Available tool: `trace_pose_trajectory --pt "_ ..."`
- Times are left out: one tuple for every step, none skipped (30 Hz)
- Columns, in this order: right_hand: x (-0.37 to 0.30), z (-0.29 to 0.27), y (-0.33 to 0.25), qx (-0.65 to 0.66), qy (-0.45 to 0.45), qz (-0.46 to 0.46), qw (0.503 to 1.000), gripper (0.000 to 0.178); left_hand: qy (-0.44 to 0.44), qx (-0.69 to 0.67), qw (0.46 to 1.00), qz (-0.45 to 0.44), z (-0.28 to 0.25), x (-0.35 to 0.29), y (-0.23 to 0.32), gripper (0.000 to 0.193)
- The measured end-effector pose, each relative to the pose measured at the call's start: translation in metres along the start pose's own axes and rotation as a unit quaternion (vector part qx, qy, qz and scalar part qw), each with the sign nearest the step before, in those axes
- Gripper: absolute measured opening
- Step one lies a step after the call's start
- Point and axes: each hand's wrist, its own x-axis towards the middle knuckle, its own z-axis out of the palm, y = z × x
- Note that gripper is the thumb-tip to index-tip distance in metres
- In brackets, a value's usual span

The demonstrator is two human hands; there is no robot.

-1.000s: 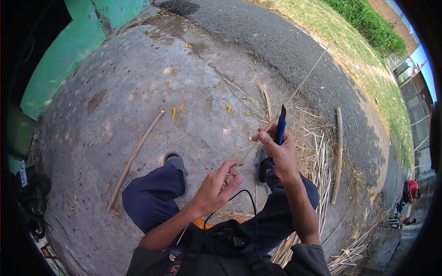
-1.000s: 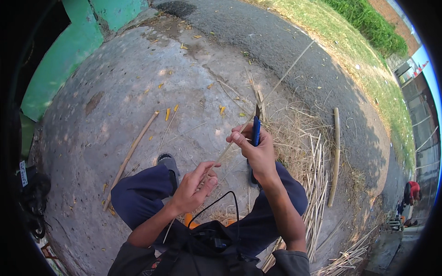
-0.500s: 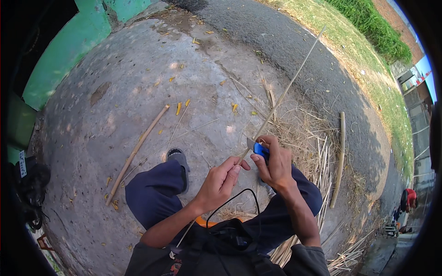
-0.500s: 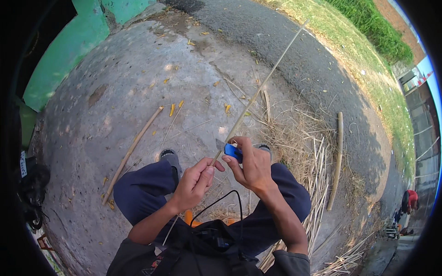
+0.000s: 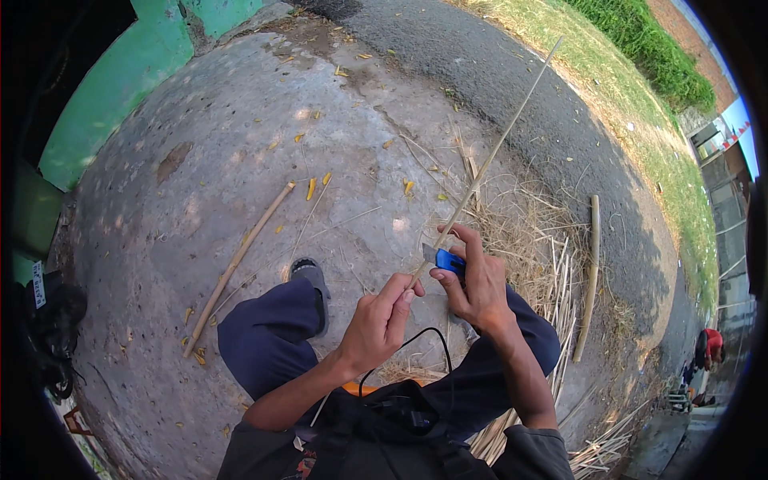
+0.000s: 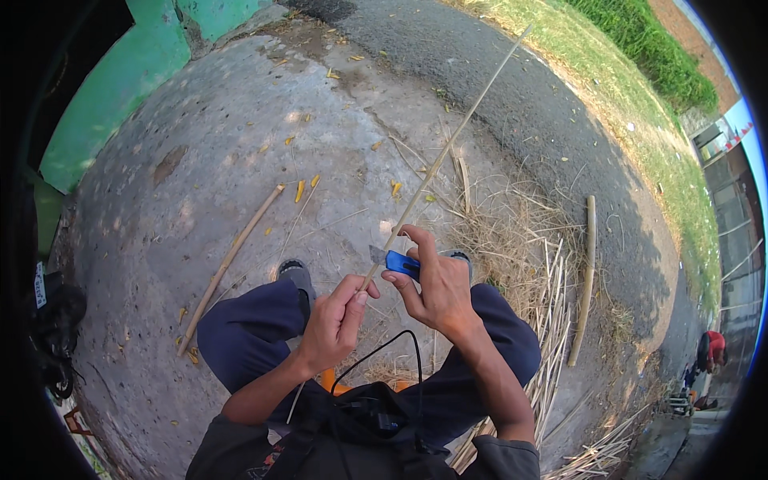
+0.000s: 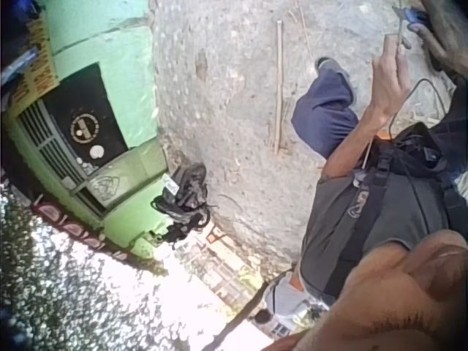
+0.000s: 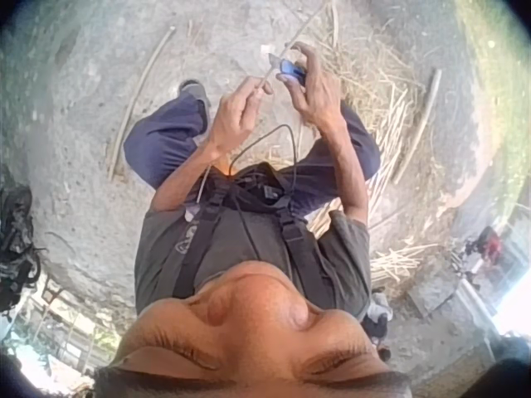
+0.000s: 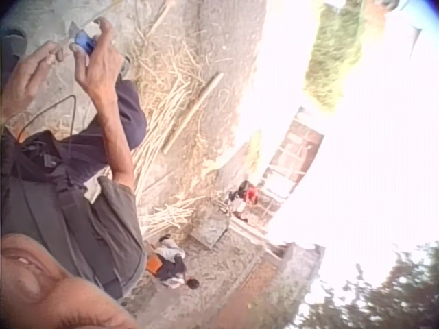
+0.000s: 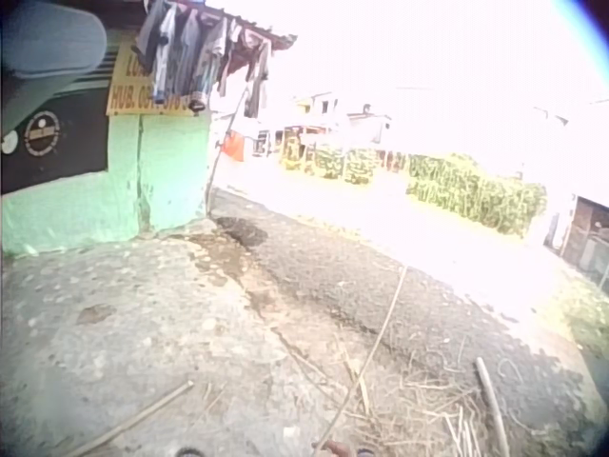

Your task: The person shaves a thin bamboo strip using a utility knife, periodically bending and testing its flexibility by hand.

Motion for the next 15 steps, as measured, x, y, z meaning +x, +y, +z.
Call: trace_pose_trajectory --pt "0.002 -0.002 0.0 0.0 0.003 0.01 1.0 0.064 0.0 0.0 1.0 0.0 0.0 -0.001 0.0 0.015" --pt "0.004 -0.005 0.001 0.0 0.003 0.011 1.0 0.064 -0.005 0.003 1.0 -0.005 0.001 -0.003 0.001 0.014" --pt "0.007 -0.008 0.003 0.001 0.025 0.013 1.0 0.063 -0.01 0.006 1.0 -0.01 0.001 -0.003 0.001 0.014" --pt "0.009 -0.01 0.004 0.001 0.048 0.015 0.999 0.061 -0.011 0.007 1.0 -0.009 0.001 -0.003 0.003 0.014" --pt "0.009 -0.011 0.005 0.0 0.049 0.016 0.999 0.061 -0.012 0.007 1.0 -0.007 0.002 -0.003 0.004 0.014" --pt "0.008 -0.011 0.007 -0.002 0.053 0.012 0.999 0.06 -0.013 0.008 1.0 -0.004 0.002 -0.002 0.004 0.014" --pt "0.008 -0.012 0.009 -0.004 0.057 0.008 0.998 0.059 -0.014 0.007 1.0 -0.003 0.003 -0.002 0.004 0.014" --pt "0.009 -0.013 0.013 -0.005 0.059 0.009 0.998 0.059 -0.023 0.009 1.0 0.0 0.004 -0.003 0.003 0.013" --pt "0.011 -0.017 0.019 0.016 0.086 0.052 0.995 0.058 -0.032 0.011 0.999 0.003 0.005 -0.004 0.001 0.013" --pt "0.013 -0.023 0.026 0.037 0.113 0.096 0.988 0.056 -0.034 0.01 0.999 0.004 0.009 -0.007 0.0 0.013" --pt "0.019 -0.03 0.032 0.039 0.113 0.095 0.988 0.056 -0.038 0.001 0.999 0.004 0.012 -0.014 0.0 0.013" --pt "0.025 -0.041 0.04 0.029 0.155 0.118 0.98 0.054 -0.044 -0.014 0.999 0.007 0.015 -0.016 0.0 0.013" --pt "0.027 -0.048 0.045 0.019 0.197 0.14 0.97 0.053 -0.046 -0.017 0.999 0.009 0.015 -0.017 -0.001 0.013" --pt "0.026 -0.052 0.045 0.019 0.198 0.139 0.97 0.053 -0.052 -0.014 0.999 0.002 0.013 -0.017 -0.002 0.013" --pt "0.023 -0.055 0.043 0.037 0.205 0.154 0.966 0.053 -0.058 -0.01 0.998 -0.006 0.012 -0.016 -0.003 0.014"
